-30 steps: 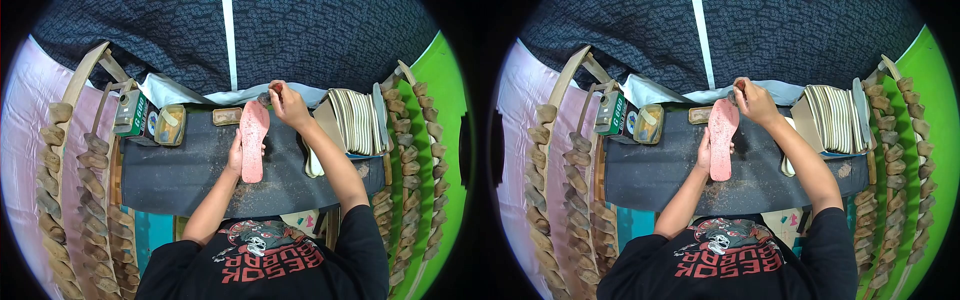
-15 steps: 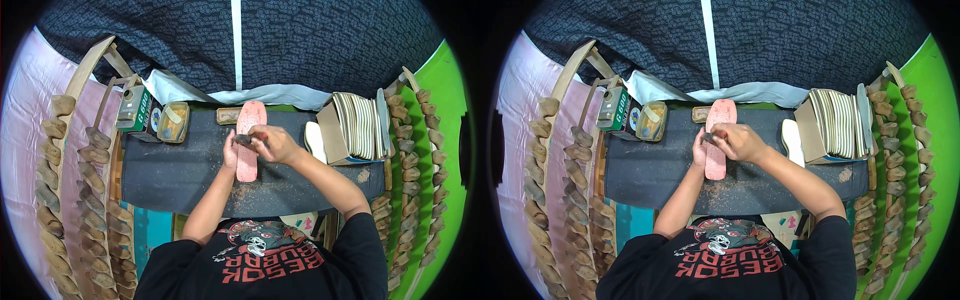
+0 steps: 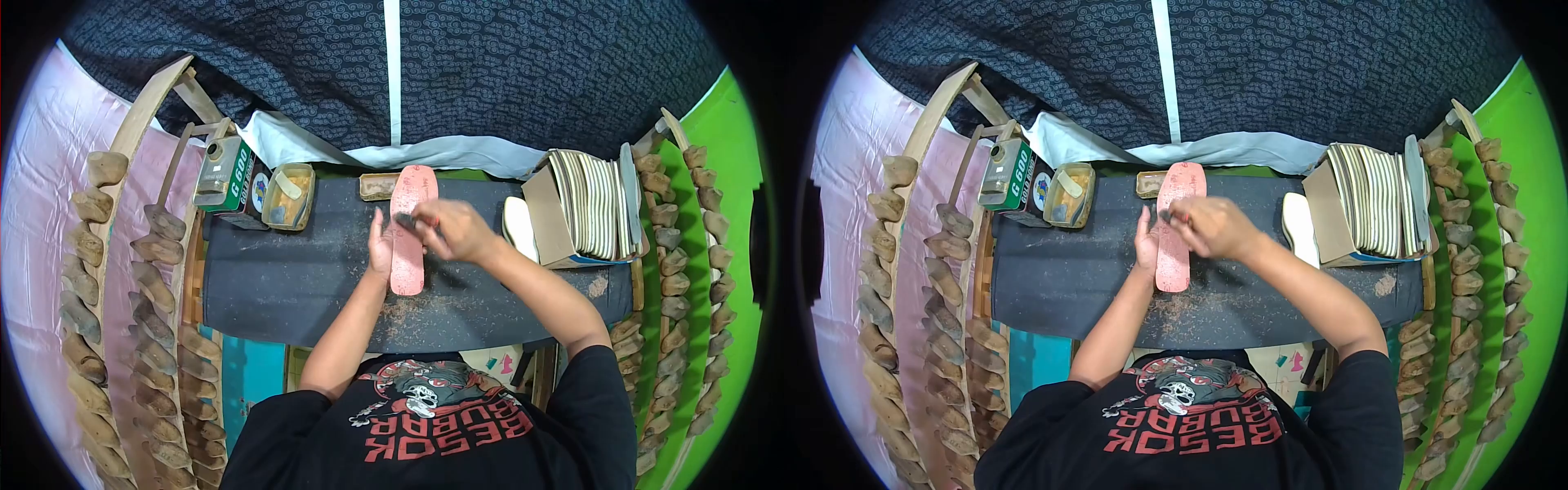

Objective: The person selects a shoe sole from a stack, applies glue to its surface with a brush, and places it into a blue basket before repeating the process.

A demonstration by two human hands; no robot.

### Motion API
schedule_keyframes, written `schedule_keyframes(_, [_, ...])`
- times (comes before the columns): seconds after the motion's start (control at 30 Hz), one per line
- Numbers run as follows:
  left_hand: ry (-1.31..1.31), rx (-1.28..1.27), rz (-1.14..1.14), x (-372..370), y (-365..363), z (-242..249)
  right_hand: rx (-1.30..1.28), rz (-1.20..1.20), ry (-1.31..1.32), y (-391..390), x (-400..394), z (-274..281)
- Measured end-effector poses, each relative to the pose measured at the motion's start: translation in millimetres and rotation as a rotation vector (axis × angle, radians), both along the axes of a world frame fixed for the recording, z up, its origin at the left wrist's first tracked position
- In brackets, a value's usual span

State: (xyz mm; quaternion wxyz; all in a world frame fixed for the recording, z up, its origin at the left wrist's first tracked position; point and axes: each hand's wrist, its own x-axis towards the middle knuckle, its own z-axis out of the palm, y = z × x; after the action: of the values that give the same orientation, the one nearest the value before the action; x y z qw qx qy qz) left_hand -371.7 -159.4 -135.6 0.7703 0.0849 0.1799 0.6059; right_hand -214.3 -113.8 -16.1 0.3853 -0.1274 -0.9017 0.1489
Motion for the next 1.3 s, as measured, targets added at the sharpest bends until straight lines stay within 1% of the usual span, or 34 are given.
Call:
schedule_keyframes(0.03, [-0.033, -0.166, 0.059, 2, 0, 16, 0.003, 0.075, 0.048, -7, -2, -2])
schedule_keyframes(0.07, [-0.004, -0.186, 0.067, -1, -1, 14, 0.002, 0.077, 0.047, -10, -2, -2])
schedule_keyframes(0.13, [0.026, -0.205, 0.072, -5, 0, 0, -0.044, 0.139, -0.075, -14, 0, 2])
schedule_keyframes(0.17, [0.038, -0.089, 0.041, -5, 1, -8, -0.045, 0.135, -0.074, -10, 1, 2])
schedule_keyframes(0.2, [0.049, 0.026, 0.009, -4, 1, -13, -0.012, 0.063, -0.042, -1, 1, 3])
schedule_keyframes(0.23, [0.049, 0.026, 0.004, -2, 0, -10, 0.021, -0.011, -0.009, 10, 2, 5])
schedule_keyframes(0.27, [0.052, 0.025, -0.047, 0, 0, -7, 0.029, -0.071, -0.060, 23, 8, 9])
schedule_keyframes(0.3, [0.054, 0.024, -0.097, 3, 0, -5, 0.059, -0.119, 0.055, 32, 5, 12])
schedule_keyframes(0.37, [0.025, 0.075, -0.139, 4, 4, -16, 0.118, -0.189, 0.095, 50, 4, 7])
schedule_keyframes(0.43, [-0.003, 0.124, -0.175, 5, 6, -18, 0.135, -0.185, 0.085, 49, 2, 10])
schedule_keyframes(0.5, [0.053, 0.062, -0.123, 5, 6, -19, 0.150, -0.179, 0.074, 44, 0, 10])
schedule_keyframes(0.53, [0.051, 0.061, -0.120, 4, 5, -19, 0.139, -0.110, 0.036, 38, 0, 8])
schedule_keyframes(0.57, [-0.017, 0.081, -0.131, 1, 4, -18, 0.126, -0.040, -0.003, 30, -1, 7])
schedule_keyframes(0.6, [-0.085, 0.100, -0.141, -1, 3, -18, 0.110, -0.022, -0.011, 20, -2, 5])
schedule_keyframes(0.63, [-0.086, 0.100, -0.138, -1, 3, -13, 0.091, 0.029, -0.005, 13, -3, 3])
schedule_keyframes(0.7, [-0.051, -0.165, 0.008, -2, 4, -6, -0.024, 0.068, 0.041, -4, -6, -5])
schedule_keyframes(0.73, [-0.013, -0.078, -0.046, -7, 4, -14, -0.075, 0.089, -0.010, -9, -5, -3])
schedule_keyframes(0.77, [-0.014, -0.078, -0.046, -7, 3, -17, -0.074, 0.088, -0.011, -8, -4, -1])
schedule_keyframes(0.83, [0.029, 0.074, -0.055, -7, 1, -18, -0.150, 0.025, -0.054, -2, -1, 2])
schedule_keyframes(0.87, [0.064, 0.096, -0.122, -5, 3, -18, -0.028, -0.015, 0.032, 10, -3, -3])
schedule_keyframes(0.9, [0.092, 0.104, -0.140, -2, 3, -19, -0.045, -0.043, 0.054, 18, -3, 5])
schedule_keyframes(0.97, [0.047, 0.081, -0.144, 6, 2, -17, -0.179, -0.174, 0.095, 37, -4, 4])
schedule_keyframes(1.0, [0.049, 0.082, -0.145, 8, 2, -19, -0.178, -0.175, 0.097, 40, -4, 5])
schedule_keyframes(1.07, [-0.020, 0.087, -0.150, 10, 3, -22, 0.033, -0.235, 0.109, 46, -4, 7])
schedule_keyframes(1.1, [-0.018, 0.091, -0.148, 10, 2, -22, 0.037, -0.232, 0.110, 43, -5, 7])
schedule_keyframes(1.17, [0.079, 0.063, -0.125, 8, 1, -20, 0.091, -0.108, 0.028, 26, -4, 2])
schedule_keyframes(1.2, [0.067, 0.002, -0.103, 6, 1, -19, 0.037, -0.102, 0.067, 16, -6, -5])
schedule_keyframes(1.23, [0.081, 0.044, -0.082, 1, 1, -17, -0.047, -0.068, 0.037, 4, -5, -8])
schedule_keyframes(1.3, [0.015, -0.083, -0.003, -2, 2, -9, -0.102, -0.027, 0.018, -17, -6, -9])
